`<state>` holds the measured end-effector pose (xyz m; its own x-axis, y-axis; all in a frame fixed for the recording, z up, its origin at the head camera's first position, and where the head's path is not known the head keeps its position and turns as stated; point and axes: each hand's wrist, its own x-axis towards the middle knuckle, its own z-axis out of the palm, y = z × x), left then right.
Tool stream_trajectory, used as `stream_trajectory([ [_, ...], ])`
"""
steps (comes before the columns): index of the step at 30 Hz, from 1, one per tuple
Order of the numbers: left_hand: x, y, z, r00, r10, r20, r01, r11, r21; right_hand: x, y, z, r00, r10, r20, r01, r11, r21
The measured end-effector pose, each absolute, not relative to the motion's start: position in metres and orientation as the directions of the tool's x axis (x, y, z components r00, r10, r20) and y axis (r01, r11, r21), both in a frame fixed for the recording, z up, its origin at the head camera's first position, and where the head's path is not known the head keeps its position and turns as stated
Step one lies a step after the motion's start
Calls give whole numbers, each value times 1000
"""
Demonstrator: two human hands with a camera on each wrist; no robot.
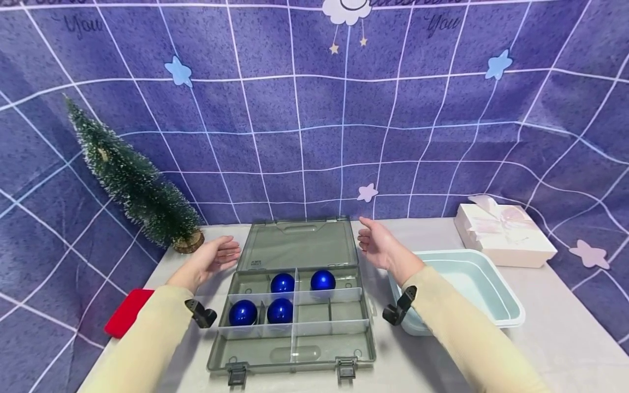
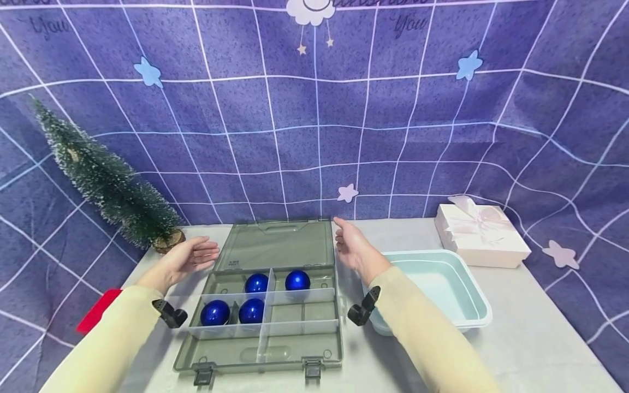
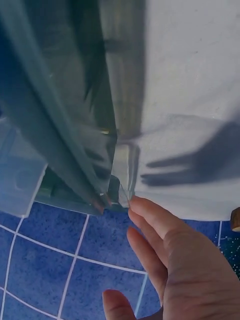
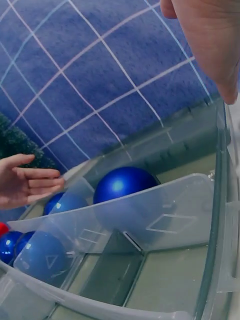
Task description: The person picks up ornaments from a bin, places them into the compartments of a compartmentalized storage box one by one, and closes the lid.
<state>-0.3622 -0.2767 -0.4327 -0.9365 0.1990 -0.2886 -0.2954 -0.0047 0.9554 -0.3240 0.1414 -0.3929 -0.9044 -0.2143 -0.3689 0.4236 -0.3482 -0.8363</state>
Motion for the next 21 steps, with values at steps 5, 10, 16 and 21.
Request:
stream_trajectory([
  [5, -365, -275, -433, -916, 214, -339, -357, -49, 933, -329, 139, -402, -889, -187, -417, 457, -325, -828],
  [10, -366, -274, -433, -901, 230, -369, -374, 21, 927, -331, 136, -407, -860, -210, -465, 509, -282, -814],
  [16, -365, -271, -434, -897, 214, -386, -393, 13, 919, -332, 134, -410, -856, -207, -474, 517, -293, -804],
  [21, -364, -271, -433, -897, 224, -382, -397, -25, 918, -330, 135, -413, -863, -198, -464, 504, -308, -807],
])
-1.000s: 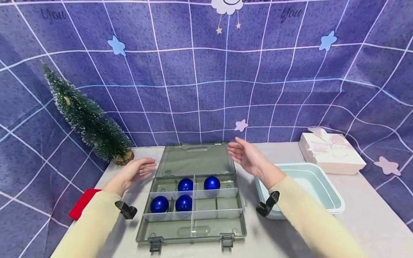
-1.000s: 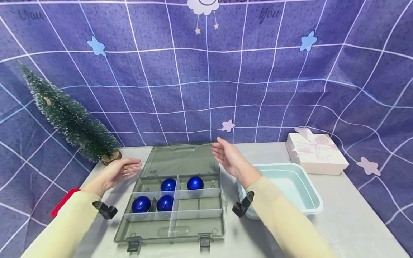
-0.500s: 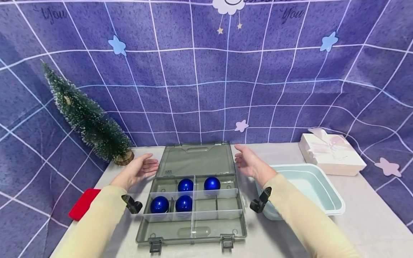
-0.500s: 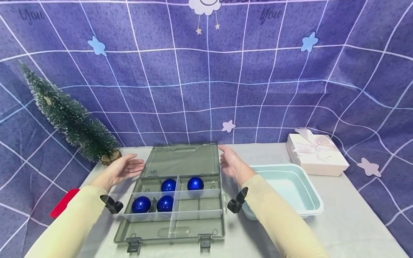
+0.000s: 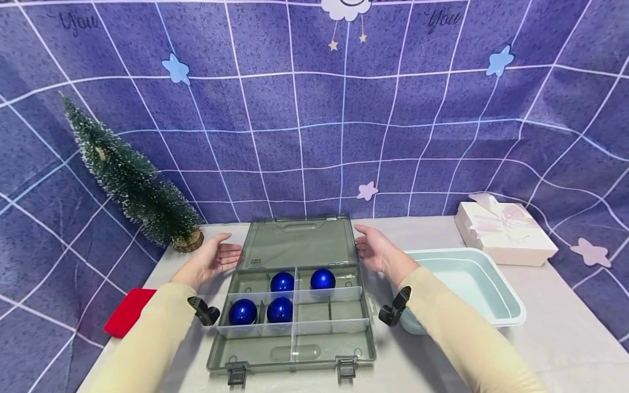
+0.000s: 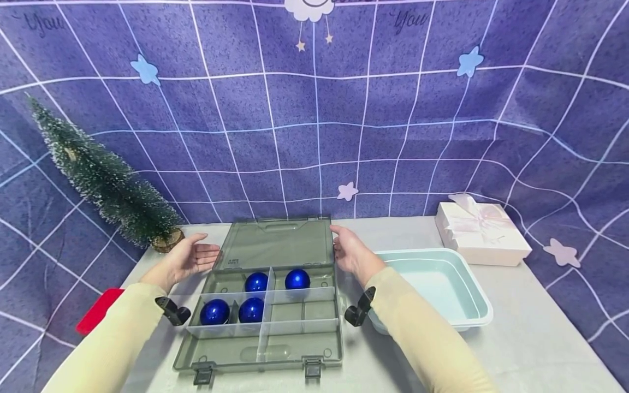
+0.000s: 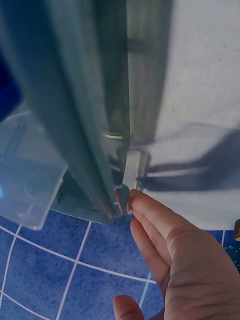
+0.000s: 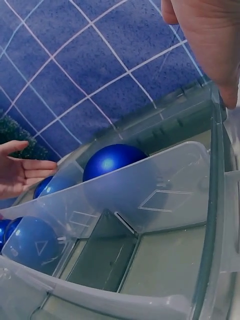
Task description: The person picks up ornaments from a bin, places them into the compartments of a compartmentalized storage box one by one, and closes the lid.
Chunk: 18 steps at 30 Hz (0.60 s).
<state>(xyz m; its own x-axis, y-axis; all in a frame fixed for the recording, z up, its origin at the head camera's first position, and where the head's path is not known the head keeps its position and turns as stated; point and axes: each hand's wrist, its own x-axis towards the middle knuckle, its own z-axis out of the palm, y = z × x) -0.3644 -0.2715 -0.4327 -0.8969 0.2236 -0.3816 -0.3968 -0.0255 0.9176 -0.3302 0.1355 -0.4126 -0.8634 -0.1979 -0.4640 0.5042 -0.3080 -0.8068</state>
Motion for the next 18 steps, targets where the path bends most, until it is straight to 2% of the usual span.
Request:
stream_trajectory([
  [9, -360, -275, -428, -900, 252, -357, -406, -180, 896, -324, 134, -409, -888, -182, -422, 459, -339, -821],
  [18, -360, -281, -416, -912, 293, -286, -358, -230, 905, -323, 142, -405, -927, -151, -342, 373, -302, -877],
])
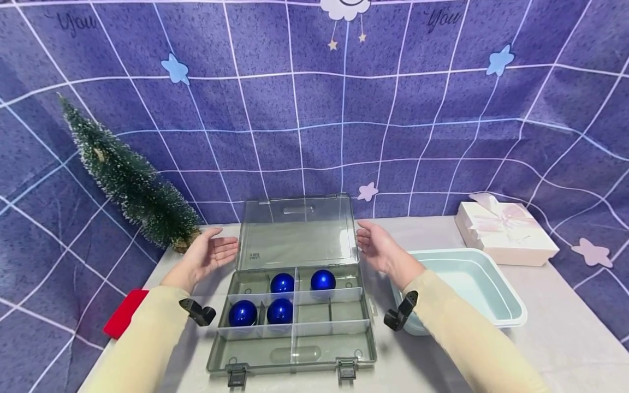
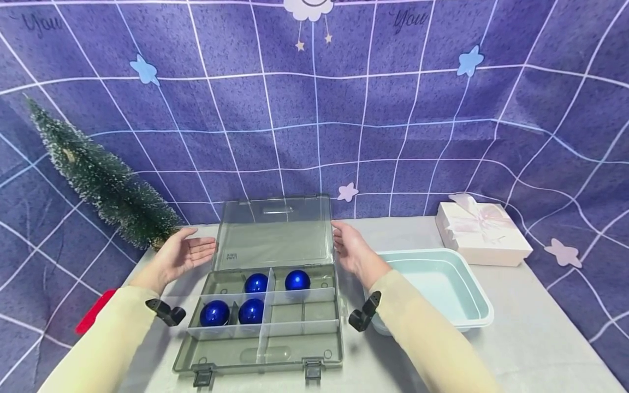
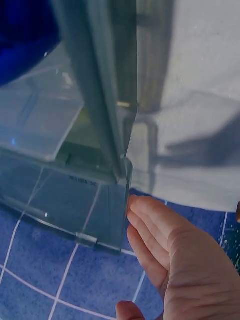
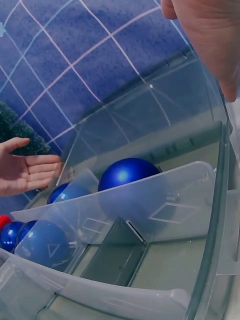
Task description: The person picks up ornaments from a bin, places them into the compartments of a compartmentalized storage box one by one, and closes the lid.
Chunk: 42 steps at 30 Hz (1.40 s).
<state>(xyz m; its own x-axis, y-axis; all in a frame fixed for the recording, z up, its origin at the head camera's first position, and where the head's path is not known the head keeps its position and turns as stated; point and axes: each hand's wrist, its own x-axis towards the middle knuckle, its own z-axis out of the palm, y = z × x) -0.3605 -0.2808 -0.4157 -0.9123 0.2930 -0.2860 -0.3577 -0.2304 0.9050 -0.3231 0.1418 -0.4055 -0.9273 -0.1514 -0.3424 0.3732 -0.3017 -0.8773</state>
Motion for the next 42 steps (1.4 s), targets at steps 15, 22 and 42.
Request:
stream_trajectory([
  [15, -341, -288, -386, -920, 345, -188, -263, -184, 947, -300, 145, -373, -943, -188, -276, 325, -333, -885],
  [22, -329, -291, -372, -923, 348, -167, -229, -146, 962, -290, 151, -366, -941, -239, -238, 304, -294, -906],
  [42, -296, -292, -347, -916, 359, -180, -174, 47, 984, -257, 167, -347, -918, -352, -182, 261, -191, -946],
])
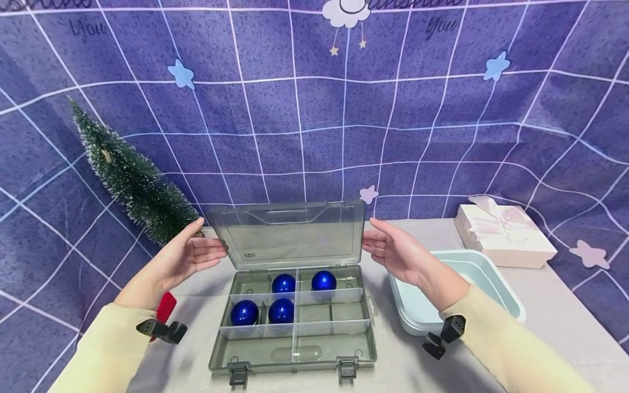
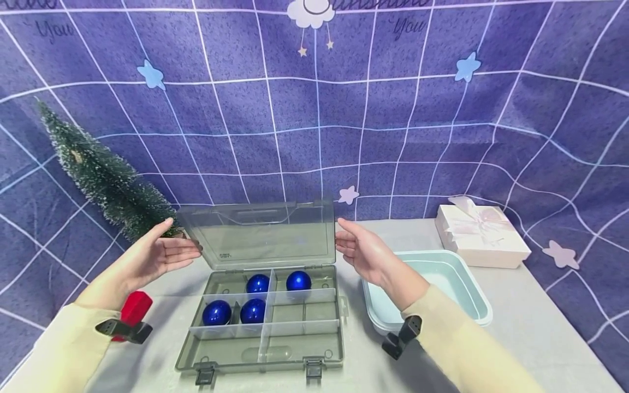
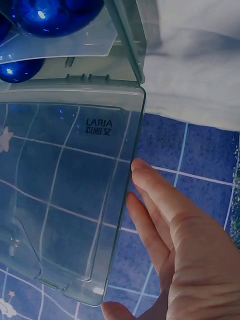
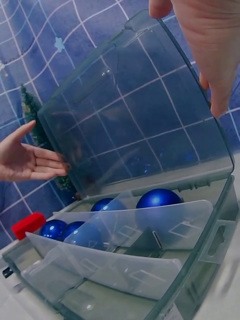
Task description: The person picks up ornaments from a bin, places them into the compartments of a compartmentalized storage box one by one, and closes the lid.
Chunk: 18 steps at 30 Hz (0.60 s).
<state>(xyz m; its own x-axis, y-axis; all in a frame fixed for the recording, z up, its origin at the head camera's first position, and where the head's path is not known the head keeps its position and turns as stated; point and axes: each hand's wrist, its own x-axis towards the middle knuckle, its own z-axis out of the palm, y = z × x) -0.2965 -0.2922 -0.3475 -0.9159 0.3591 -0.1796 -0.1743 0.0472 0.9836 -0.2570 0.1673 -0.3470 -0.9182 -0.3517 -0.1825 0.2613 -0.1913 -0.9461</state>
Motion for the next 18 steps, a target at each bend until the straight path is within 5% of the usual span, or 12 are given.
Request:
stream_trajectory([
  [18, -268, -299, -347, -904, 415, -101, -78, 71, 994, -233, 168, -343, -932, -336, -139, 202, -159, -966],
])
